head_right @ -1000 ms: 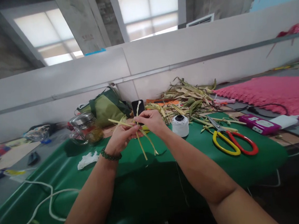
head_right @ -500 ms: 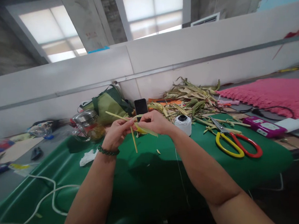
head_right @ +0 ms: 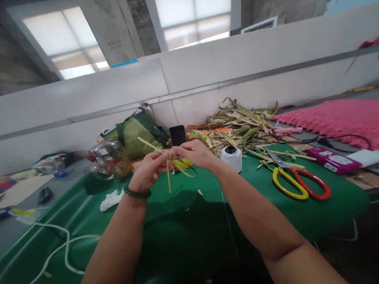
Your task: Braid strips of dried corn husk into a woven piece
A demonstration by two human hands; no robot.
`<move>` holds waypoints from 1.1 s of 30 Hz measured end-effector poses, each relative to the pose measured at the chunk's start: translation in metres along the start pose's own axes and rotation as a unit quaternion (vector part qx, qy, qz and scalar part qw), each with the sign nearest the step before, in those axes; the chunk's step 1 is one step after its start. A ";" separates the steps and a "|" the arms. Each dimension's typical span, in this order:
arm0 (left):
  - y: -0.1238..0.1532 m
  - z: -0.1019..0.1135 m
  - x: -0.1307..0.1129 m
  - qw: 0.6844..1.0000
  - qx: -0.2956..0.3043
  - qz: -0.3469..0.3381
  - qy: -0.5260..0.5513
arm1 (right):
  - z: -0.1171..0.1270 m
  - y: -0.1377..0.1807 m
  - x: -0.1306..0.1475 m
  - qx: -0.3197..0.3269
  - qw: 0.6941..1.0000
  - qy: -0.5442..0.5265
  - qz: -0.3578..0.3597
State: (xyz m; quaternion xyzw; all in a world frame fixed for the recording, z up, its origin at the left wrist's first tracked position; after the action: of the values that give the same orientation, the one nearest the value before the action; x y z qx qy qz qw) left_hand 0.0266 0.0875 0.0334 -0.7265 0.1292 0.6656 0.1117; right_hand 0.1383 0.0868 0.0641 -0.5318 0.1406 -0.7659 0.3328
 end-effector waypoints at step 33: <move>0.000 -0.035 0.034 0.985 0.091 0.093 -0.115 | 0.002 0.001 0.007 0.022 0.997 0.064 0.022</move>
State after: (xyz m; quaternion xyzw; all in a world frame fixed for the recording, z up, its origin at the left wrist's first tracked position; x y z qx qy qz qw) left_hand 0.0621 0.0744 0.0027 -0.6165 0.2423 0.7379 0.1292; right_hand 0.1390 0.0817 0.0692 -0.4711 0.1566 -0.7936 0.3519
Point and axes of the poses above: each hand's wrist, its own y-axis away from the middle knuckle, its own z-axis out of the back of the hand, x = y × z, the point moved 10 cm from there along -y, towards the middle knuckle, and after that the axes turned 7 degrees about z, right-handed, at the moved point
